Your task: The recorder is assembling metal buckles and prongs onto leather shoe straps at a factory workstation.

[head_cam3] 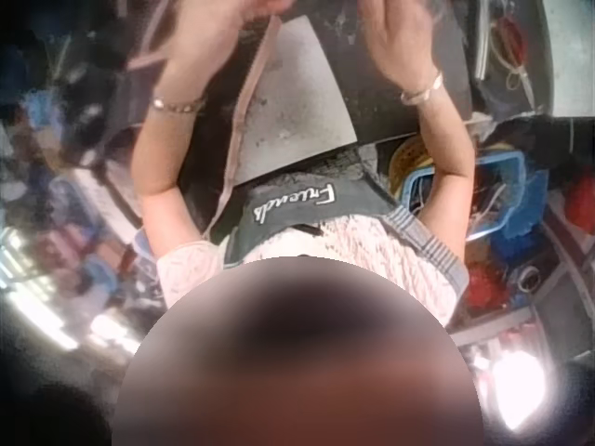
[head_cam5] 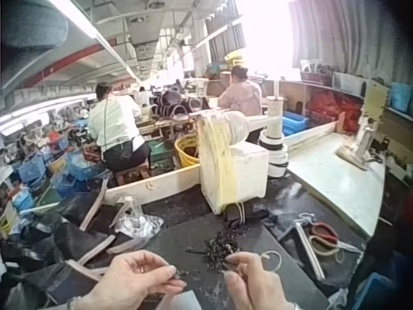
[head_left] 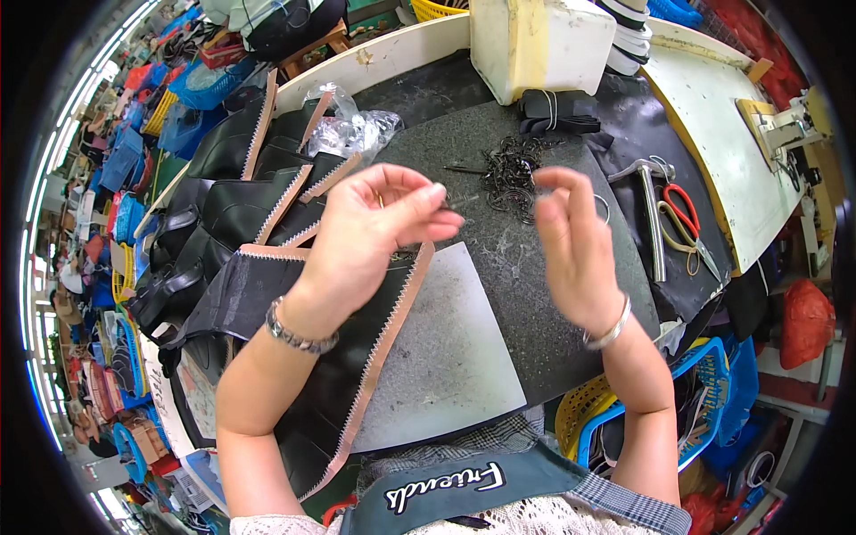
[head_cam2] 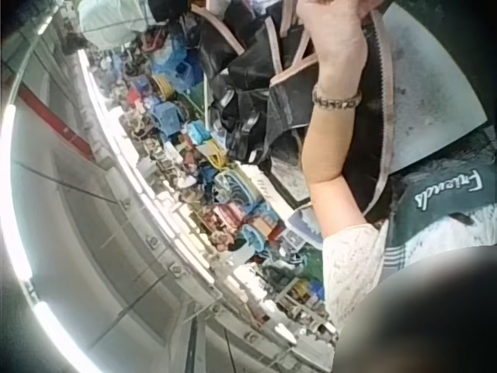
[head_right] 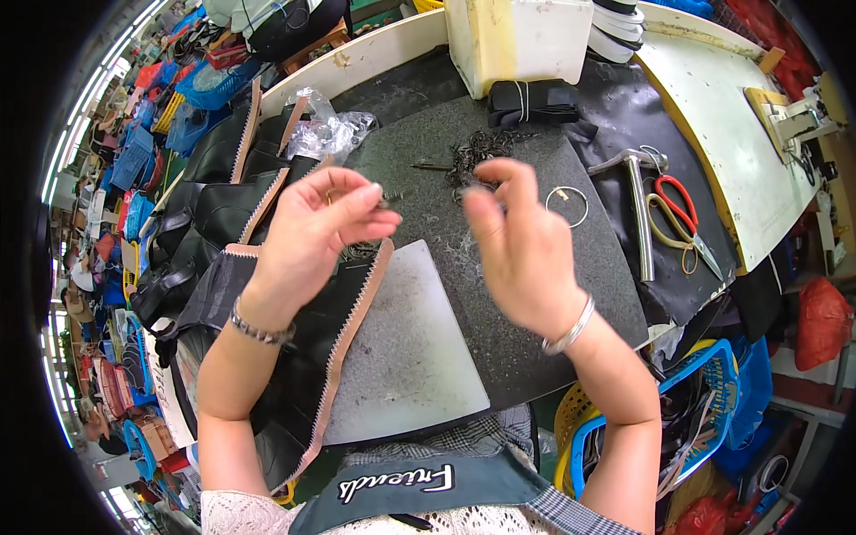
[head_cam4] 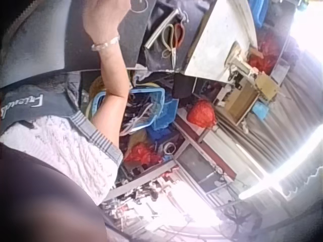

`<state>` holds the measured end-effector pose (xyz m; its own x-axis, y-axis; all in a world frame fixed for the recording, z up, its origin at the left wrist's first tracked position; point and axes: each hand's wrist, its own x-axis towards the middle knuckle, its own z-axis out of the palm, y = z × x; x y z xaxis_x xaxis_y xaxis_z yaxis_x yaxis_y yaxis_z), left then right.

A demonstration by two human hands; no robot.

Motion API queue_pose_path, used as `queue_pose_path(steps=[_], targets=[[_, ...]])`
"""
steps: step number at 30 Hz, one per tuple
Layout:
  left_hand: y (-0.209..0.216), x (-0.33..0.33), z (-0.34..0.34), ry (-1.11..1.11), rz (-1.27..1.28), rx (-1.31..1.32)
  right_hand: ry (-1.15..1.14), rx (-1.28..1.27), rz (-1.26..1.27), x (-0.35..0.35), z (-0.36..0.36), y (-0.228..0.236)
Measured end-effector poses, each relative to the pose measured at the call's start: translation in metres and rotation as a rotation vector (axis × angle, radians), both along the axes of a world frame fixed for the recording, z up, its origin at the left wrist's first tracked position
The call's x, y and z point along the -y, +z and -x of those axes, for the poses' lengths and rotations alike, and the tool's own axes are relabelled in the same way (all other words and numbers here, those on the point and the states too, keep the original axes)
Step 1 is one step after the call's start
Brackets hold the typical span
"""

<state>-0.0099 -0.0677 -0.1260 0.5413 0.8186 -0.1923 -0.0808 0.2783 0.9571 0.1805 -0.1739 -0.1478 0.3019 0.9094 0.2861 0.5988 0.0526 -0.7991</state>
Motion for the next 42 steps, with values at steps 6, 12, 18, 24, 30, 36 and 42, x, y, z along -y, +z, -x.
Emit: queue_pose_path(steps=[6, 12, 18, 24, 30, 36, 42], targets=[[0.015, 0.046, 0.002, 0.027, -0.003, 0.055, 0.023, 0.288, -0.453, 0.017, 0.031, -0.002], [0.015, 0.062, 0.001, 0.071, -0.147, 0.040, -0.048, 0.483, -0.410, 0.030, 0.040, 0.008], [0.005, 0.075, 0.001, 0.102, -0.237, 0.050, -0.089, 0.476, -0.443, 0.026, 0.042, 0.007], [0.020, 0.064, 0.012, -0.028, 0.170, 0.213, 0.529, -1.268, 0.107, 0.031, 0.023, 0.004], [0.017, 0.066, 0.010, -0.032, 0.108, 0.134, 0.113, -0.171, -0.276, 0.028, 0.032, 0.014], [0.018, 0.070, 0.009, -0.053, 0.059, 0.092, 0.130, 0.124, -0.506, 0.020, 0.030, 0.002], [0.015, 0.069, 0.010, -0.072, 0.072, 0.034, 0.112, 0.336, -0.672, 0.018, 0.032, -0.002]])
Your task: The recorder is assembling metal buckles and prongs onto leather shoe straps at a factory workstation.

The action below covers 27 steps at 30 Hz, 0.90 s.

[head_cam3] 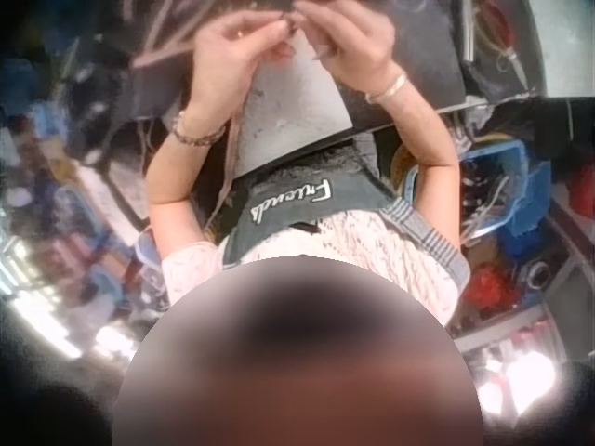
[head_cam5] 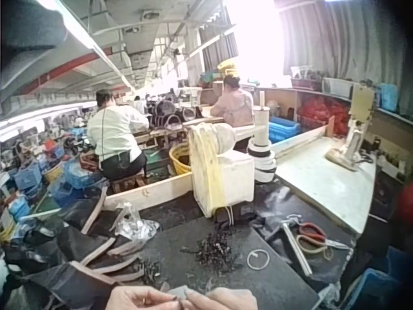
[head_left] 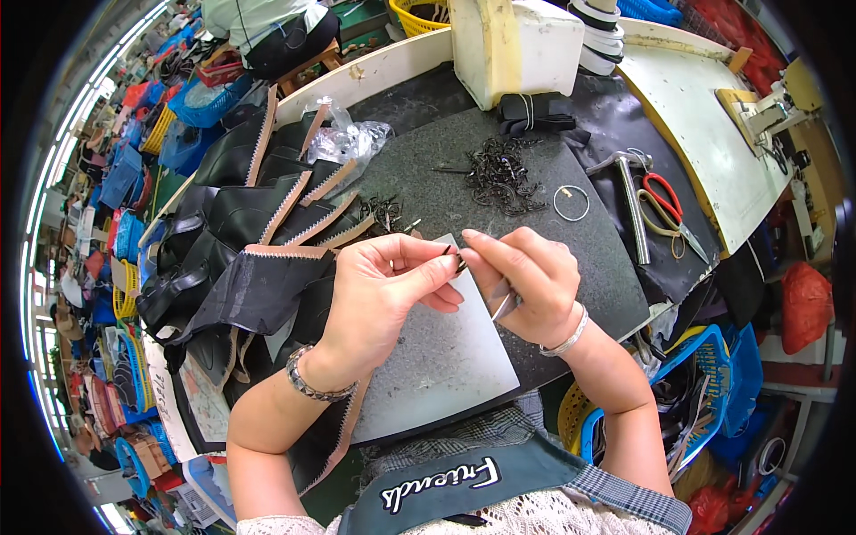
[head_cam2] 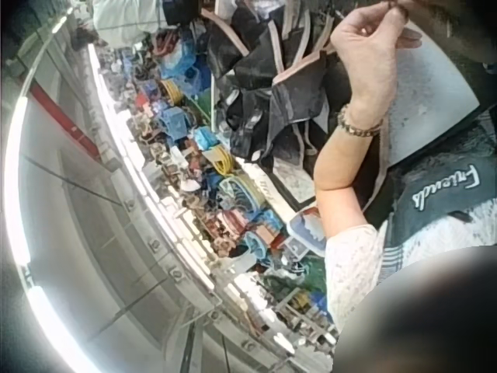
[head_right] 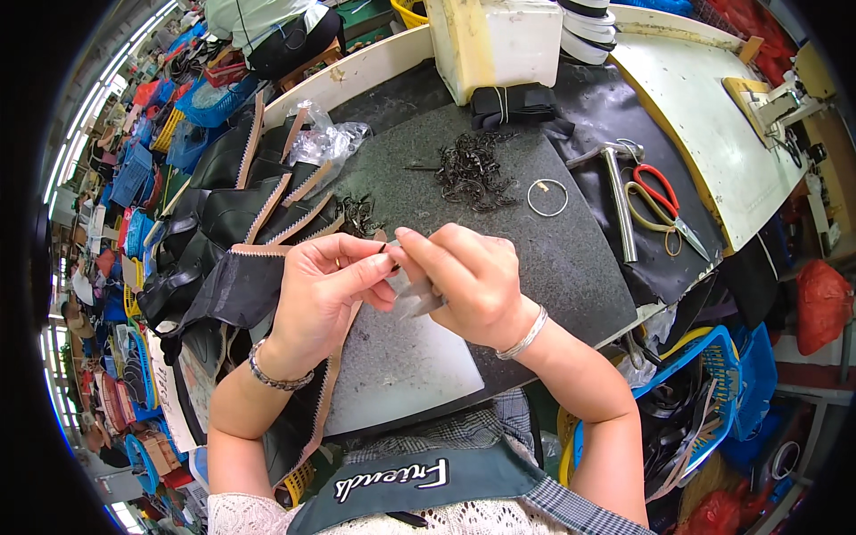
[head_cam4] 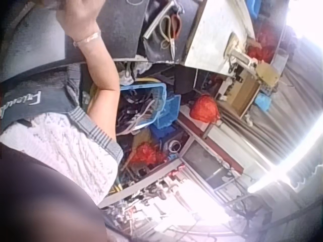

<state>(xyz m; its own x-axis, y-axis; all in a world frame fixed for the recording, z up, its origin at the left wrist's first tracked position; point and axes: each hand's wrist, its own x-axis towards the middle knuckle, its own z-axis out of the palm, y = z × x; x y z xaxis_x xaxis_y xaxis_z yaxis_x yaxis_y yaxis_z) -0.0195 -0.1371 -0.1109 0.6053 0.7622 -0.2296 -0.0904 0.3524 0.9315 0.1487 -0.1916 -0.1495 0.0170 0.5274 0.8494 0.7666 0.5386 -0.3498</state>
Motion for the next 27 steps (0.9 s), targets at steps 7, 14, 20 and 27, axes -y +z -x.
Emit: queue_pose_path(steps=[7, 14, 20, 27], targets=[[-0.007, 0.012, -0.015, 0.174, 0.046, 0.261, -0.034, -0.251, -0.058, 0.000, 0.013, -0.005], [-0.016, -0.001, 0.003, -0.107, 0.085, 0.133, 0.247, -0.421, 0.399, 0.011, -0.003, 0.000], [-0.015, 0.006, 0.003, -0.198, 0.158, -0.001, 0.428, -0.357, 0.523, 0.022, -0.016, -0.005], [-0.021, 0.006, 0.000, -0.194, 0.165, -0.049, 0.487, -0.311, 0.414, 0.018, -0.013, -0.009]])
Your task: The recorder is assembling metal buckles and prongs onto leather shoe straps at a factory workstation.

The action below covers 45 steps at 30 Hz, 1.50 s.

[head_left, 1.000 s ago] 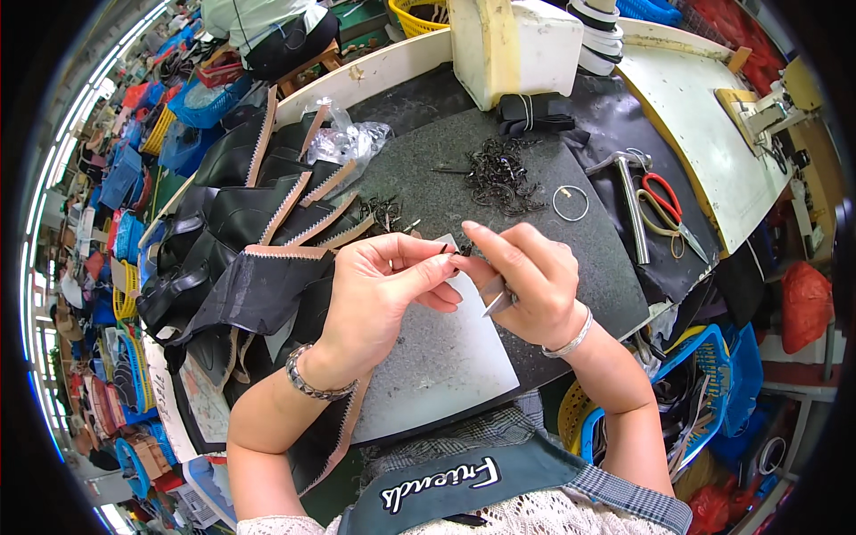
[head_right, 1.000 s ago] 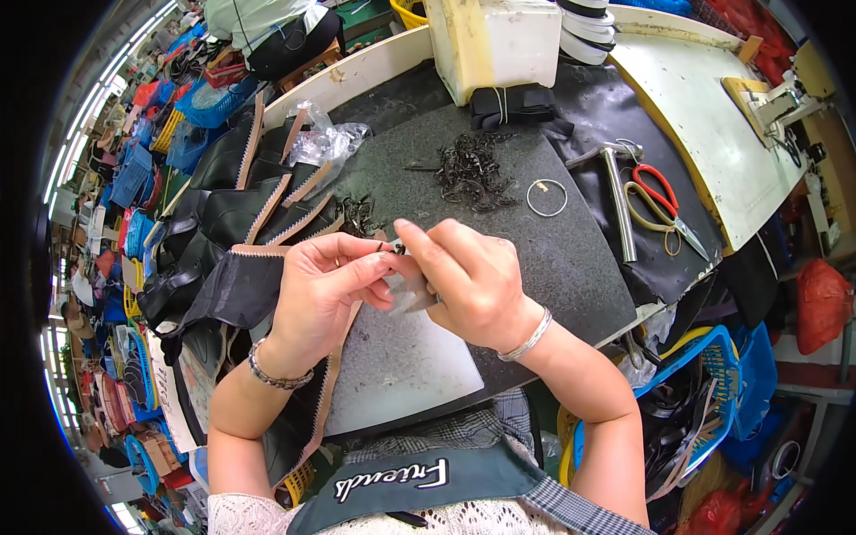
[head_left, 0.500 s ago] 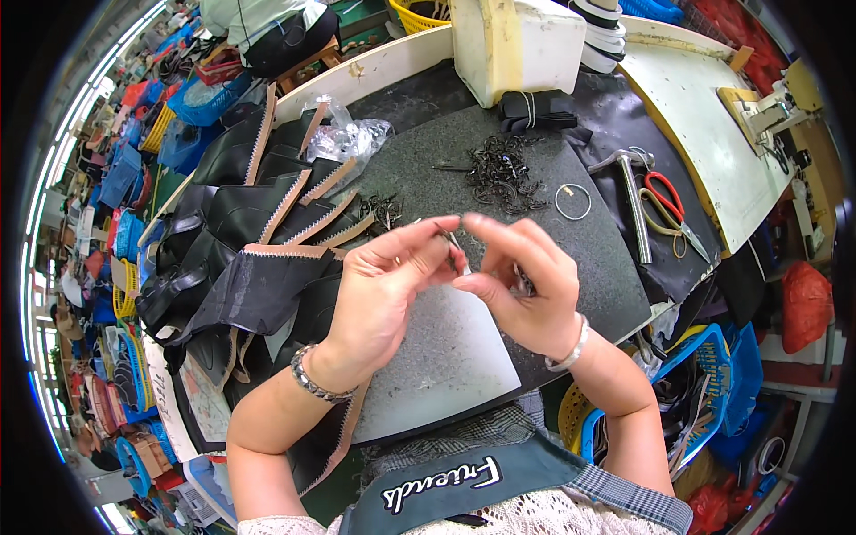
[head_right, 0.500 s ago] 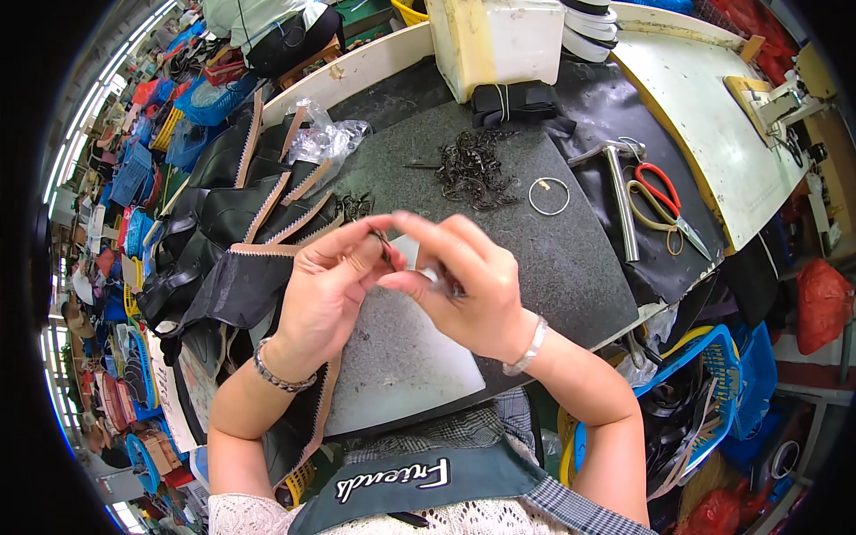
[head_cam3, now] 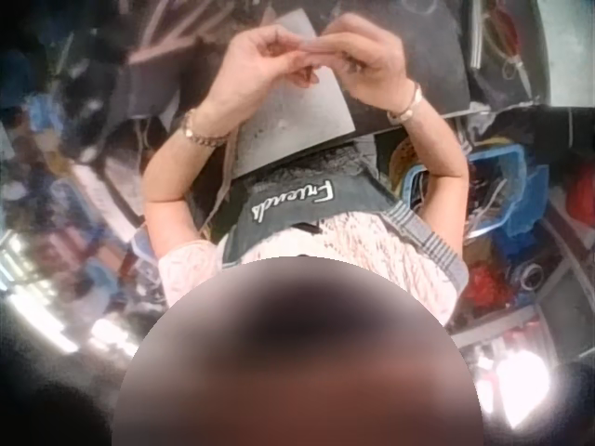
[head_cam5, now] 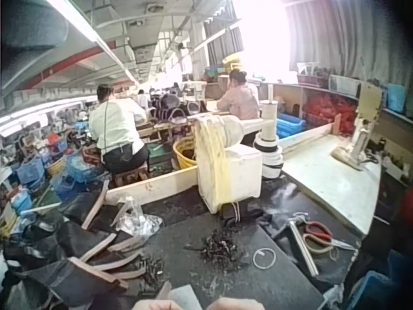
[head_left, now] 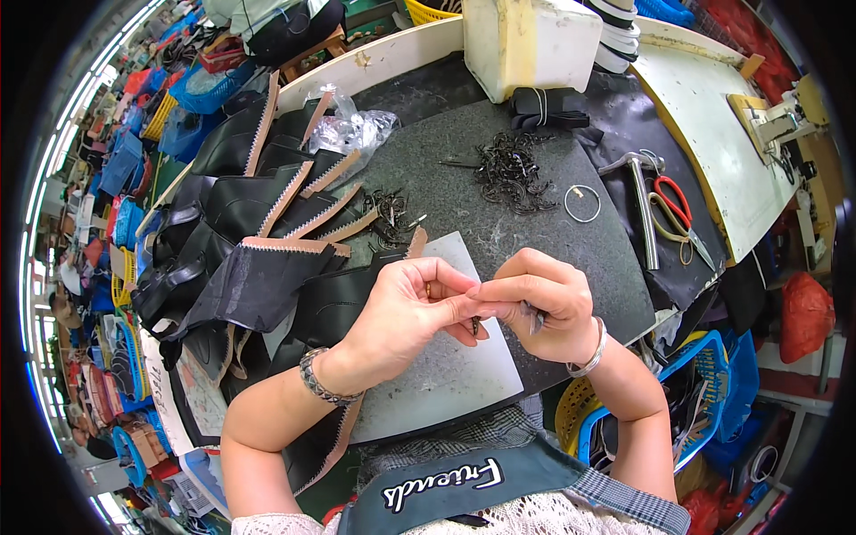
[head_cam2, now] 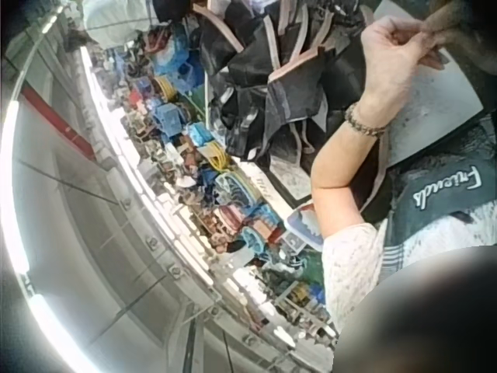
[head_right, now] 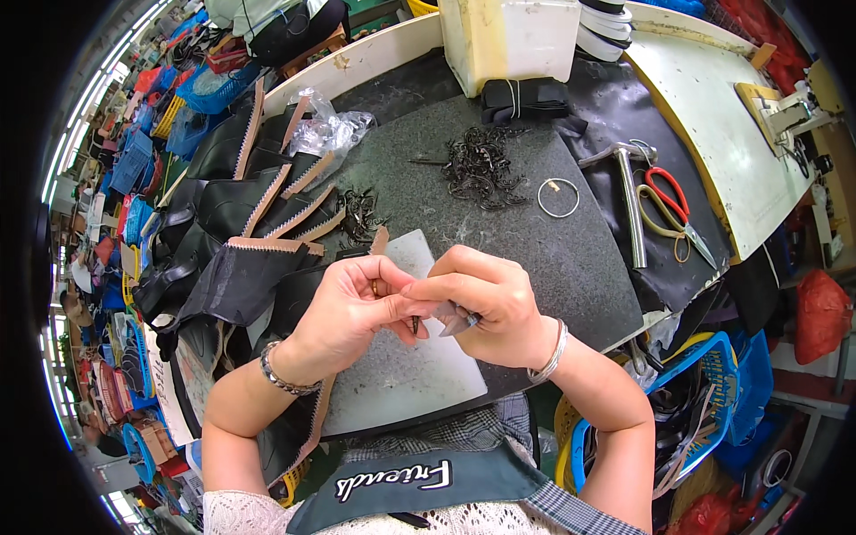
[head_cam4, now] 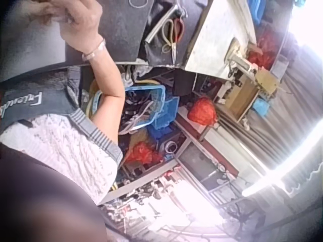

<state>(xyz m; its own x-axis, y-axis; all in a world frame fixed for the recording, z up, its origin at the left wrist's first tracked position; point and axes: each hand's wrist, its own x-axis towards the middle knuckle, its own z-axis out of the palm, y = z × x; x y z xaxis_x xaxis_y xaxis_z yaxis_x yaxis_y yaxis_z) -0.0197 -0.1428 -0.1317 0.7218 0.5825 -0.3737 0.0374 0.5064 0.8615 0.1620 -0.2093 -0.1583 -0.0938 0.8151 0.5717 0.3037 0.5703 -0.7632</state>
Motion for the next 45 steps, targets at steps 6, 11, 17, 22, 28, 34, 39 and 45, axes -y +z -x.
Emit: queue_pose_path(steps=[6, 11, 17, 22, 28, 34, 39, 45], targets=[[-0.002, -0.034, -0.005, -0.043, -0.325, -0.068, -0.227, 0.053, -0.100, -0.023, -0.007, 0.001], [-0.043, -0.109, 0.007, 0.090, -1.323, -0.646, -0.539, 0.125, -0.087, -0.060, -0.029, -0.013], [-0.046, -0.119, 0.008, -0.107, -1.278, -0.752, -0.680, 0.140, 0.090, -0.066, -0.039, -0.023], [-0.021, -0.111, 0.005, 0.279, -0.847, -0.385, -0.658, 0.118, 0.107, -0.050, -0.036, -0.011], [0.013, -0.061, -0.001, 0.292, -0.349, -0.072, -0.464, 0.203, 0.132, -0.025, 0.009, 0.012], [0.026, -0.027, -0.003, 0.331, -0.179, 0.107, -0.575, 0.429, -0.173, -0.015, 0.018, 0.015], [0.028, -0.014, -0.003, 0.341, -0.242, 0.163, -0.628, 0.456, -0.203, -0.005, 0.021, 0.022], [0.027, -0.007, -0.004, 0.349, -0.338, 0.132, -0.683, 0.503, -0.240, 0.001, 0.023, 0.022]])
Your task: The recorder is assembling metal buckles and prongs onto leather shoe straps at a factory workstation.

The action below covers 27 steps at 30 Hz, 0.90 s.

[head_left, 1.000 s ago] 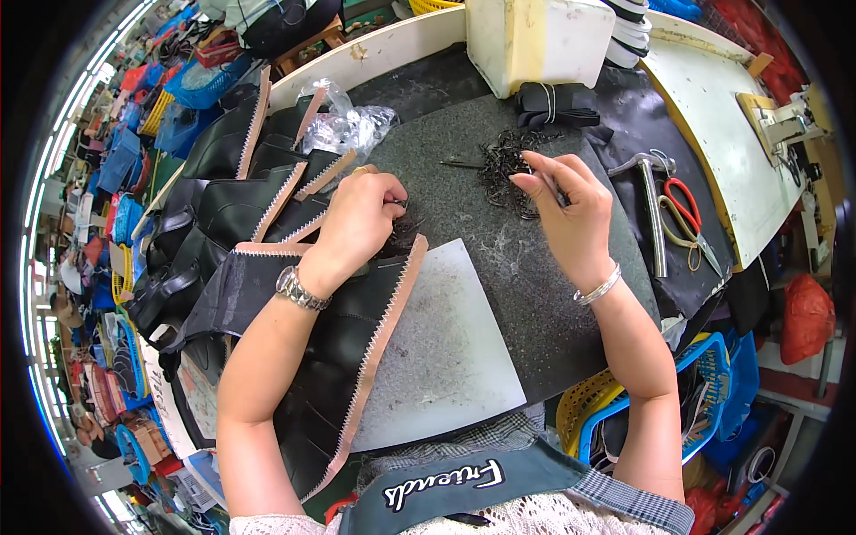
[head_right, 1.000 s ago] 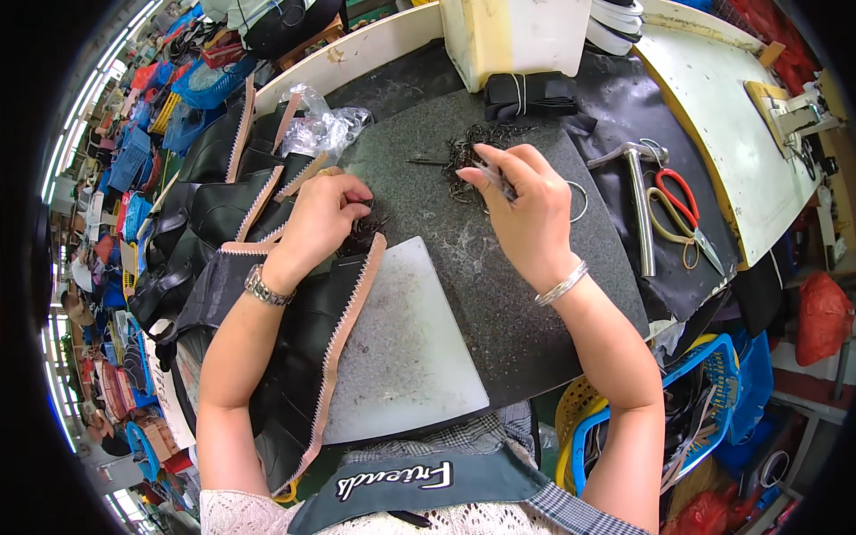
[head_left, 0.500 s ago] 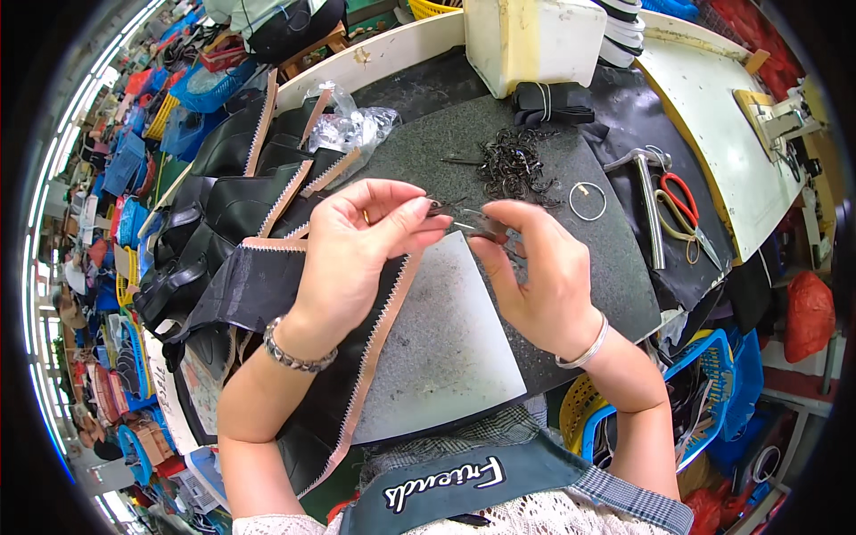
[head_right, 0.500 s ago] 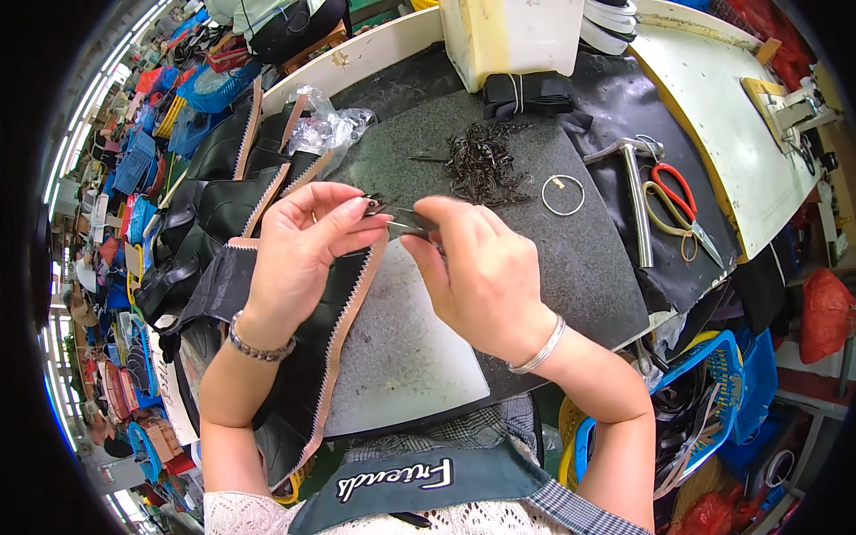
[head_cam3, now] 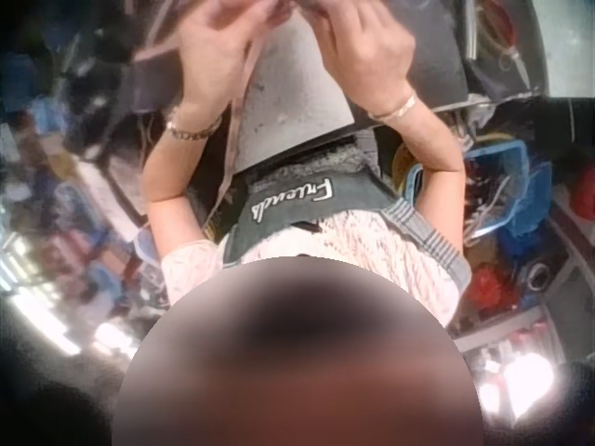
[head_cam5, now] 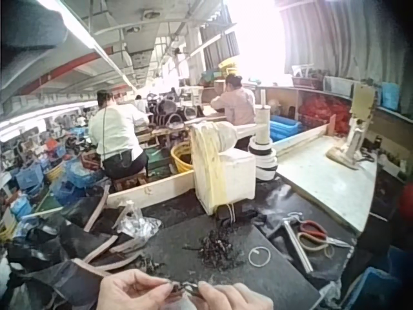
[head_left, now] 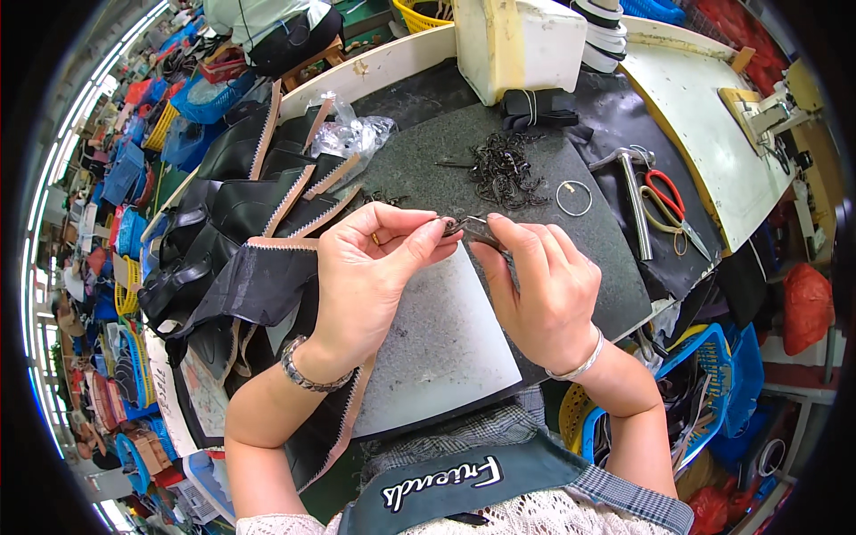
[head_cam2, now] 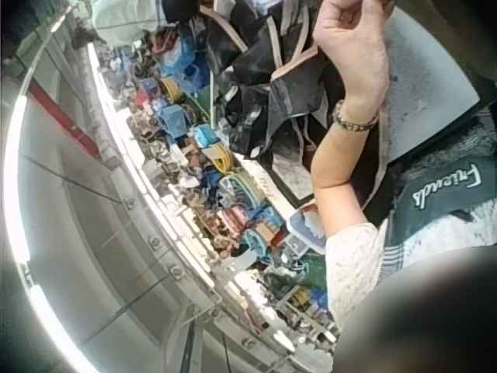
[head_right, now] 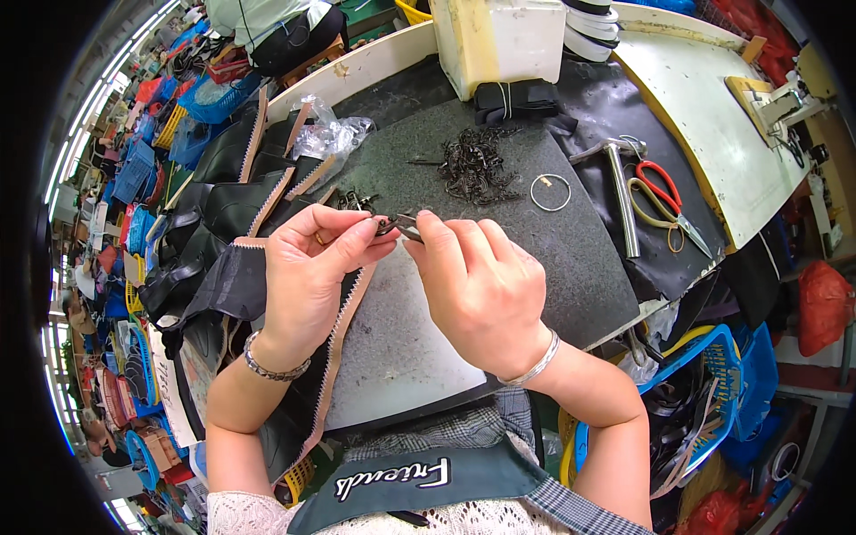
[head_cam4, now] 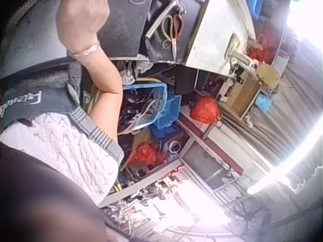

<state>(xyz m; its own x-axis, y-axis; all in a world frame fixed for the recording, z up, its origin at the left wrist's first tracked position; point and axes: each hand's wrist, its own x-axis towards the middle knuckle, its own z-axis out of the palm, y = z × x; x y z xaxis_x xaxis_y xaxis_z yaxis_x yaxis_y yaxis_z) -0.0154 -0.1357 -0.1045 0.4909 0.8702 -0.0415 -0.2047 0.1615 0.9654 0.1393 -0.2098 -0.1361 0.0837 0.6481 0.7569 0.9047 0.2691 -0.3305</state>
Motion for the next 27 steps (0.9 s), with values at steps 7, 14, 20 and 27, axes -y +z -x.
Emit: queue_pose_path(steps=[7, 14, 20, 27], targets=[[0.000, 0.003, -0.001, 0.028, -0.052, -0.018, -0.013, 0.029, -0.018, 0.000, 0.000, 0.001], [-0.011, 0.010, -0.003, 0.071, -0.200, -0.003, -0.044, 0.049, 0.057, 0.002, 0.006, 0.010], [-0.005, 0.007, 0.001, -0.028, 0.038, 0.054, 0.131, -0.375, 0.120, -0.003, 0.004, -0.005], [-0.003, 0.003, 0.004, -0.025, 0.235, 0.095, 0.191, -0.487, 0.157, -0.003, -0.003, 0.003]])
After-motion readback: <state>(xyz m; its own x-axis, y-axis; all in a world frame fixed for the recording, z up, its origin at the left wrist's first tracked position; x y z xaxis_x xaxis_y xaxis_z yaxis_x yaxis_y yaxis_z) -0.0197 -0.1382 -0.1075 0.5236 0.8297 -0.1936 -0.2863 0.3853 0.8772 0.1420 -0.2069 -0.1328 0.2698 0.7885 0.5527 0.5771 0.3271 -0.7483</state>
